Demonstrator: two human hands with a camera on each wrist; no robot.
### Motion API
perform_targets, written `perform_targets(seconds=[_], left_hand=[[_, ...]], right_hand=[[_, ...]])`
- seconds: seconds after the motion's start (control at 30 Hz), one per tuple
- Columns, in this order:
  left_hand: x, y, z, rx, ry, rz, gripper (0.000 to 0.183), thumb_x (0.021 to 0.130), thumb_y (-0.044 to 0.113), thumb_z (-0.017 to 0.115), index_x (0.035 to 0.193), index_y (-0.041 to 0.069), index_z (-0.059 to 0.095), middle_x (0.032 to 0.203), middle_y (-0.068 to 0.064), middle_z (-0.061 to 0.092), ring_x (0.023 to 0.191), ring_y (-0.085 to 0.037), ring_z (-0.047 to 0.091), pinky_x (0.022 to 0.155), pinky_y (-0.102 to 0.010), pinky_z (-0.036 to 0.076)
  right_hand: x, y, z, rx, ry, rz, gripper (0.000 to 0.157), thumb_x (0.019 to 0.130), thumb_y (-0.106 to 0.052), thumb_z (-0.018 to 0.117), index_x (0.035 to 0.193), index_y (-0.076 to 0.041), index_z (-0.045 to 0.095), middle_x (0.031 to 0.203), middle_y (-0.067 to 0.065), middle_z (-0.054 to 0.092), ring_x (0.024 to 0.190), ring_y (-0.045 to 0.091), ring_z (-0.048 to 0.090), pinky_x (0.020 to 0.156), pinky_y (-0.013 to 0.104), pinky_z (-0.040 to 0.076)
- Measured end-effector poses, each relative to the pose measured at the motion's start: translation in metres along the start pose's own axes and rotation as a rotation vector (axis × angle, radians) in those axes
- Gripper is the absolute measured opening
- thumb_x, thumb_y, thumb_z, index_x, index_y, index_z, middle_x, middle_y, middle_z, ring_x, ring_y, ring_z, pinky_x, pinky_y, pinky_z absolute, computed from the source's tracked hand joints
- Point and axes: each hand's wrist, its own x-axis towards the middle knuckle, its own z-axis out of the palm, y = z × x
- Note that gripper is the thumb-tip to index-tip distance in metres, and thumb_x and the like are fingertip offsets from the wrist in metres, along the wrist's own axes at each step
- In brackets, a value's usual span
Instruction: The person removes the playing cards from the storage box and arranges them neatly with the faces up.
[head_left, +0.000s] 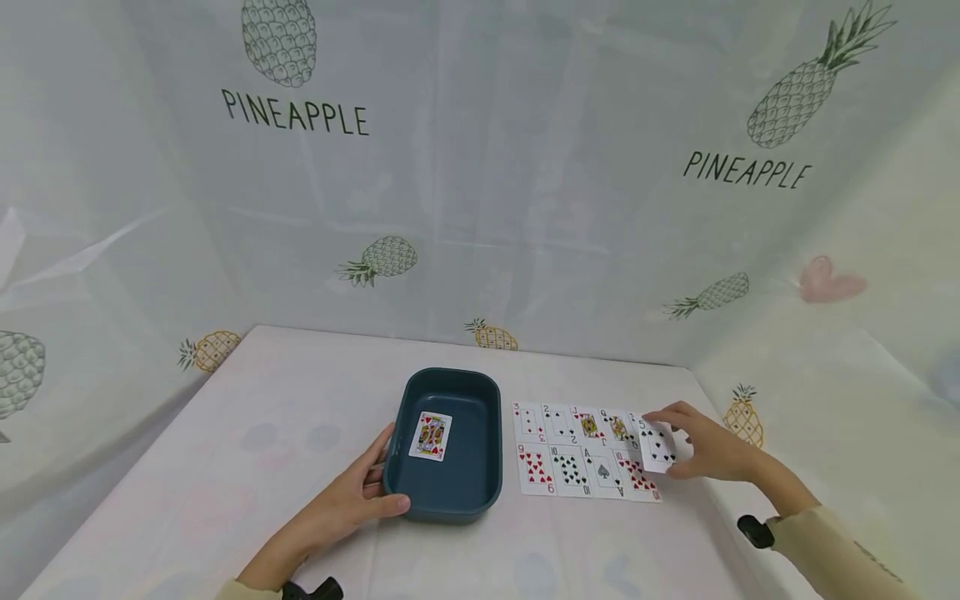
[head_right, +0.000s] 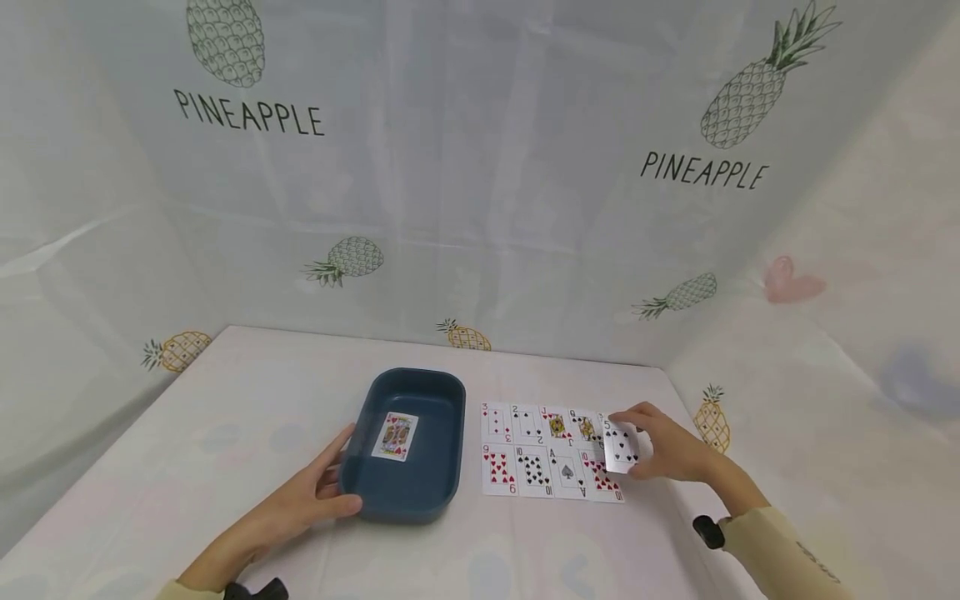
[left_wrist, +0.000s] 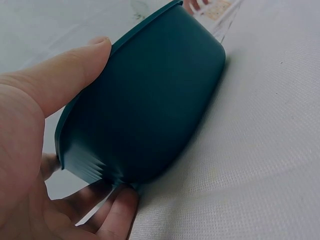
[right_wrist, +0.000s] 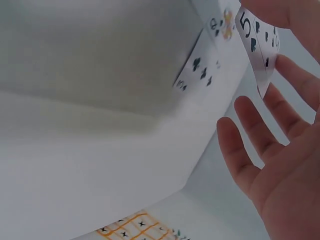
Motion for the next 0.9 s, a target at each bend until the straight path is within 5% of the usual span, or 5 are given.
perform_targets(seconds=[0.23,0.53,0.9], left_hand=[[0.001,-0.001,0.001,0.015,-0.001,-0.005,0.096,0.087,0.022,0.076,0.155,0.040,0.011,0.156,-0.015,0.025,0.127,-0.028,0.053,0.096,-0.033,0.050],[0.000,-0.003,0.000,0.010,-0.012,-0.012,0.096,0.087,0.022,0.076,0.155,0.041,0.011,0.158,-0.013,0.021,0.130,-0.029,0.050,0.097,-0.033,0.049],[0.001,-0.001,-0.001,0.014,-0.005,0.008,0.096,0.086,0.021,0.076,0.155,0.043,0.013,0.158,-0.012,0.022,0.128,-0.027,0.051,0.095,-0.030,0.048]], right_hand=[[-0.012,0.016,0.005,-0.034,-0.063,0.066,0.081,0.067,-0.026,0.089,0.140,-0.016,0.053,0.128,0.007,0.046,0.109,0.026,0.050,0.074,0.028,0.048],[-0.019,0.021,0.014,0.005,-0.168,0.096,0.081,0.067,-0.031,0.089,0.139,-0.021,0.054,0.127,0.006,0.044,0.106,0.024,0.047,0.079,0.029,0.047],[-0.020,0.014,0.017,-0.051,-0.169,0.085,0.075,0.066,-0.029,0.089,0.135,-0.020,0.058,0.124,0.003,0.045,0.101,0.021,0.046,0.076,0.025,0.046]])
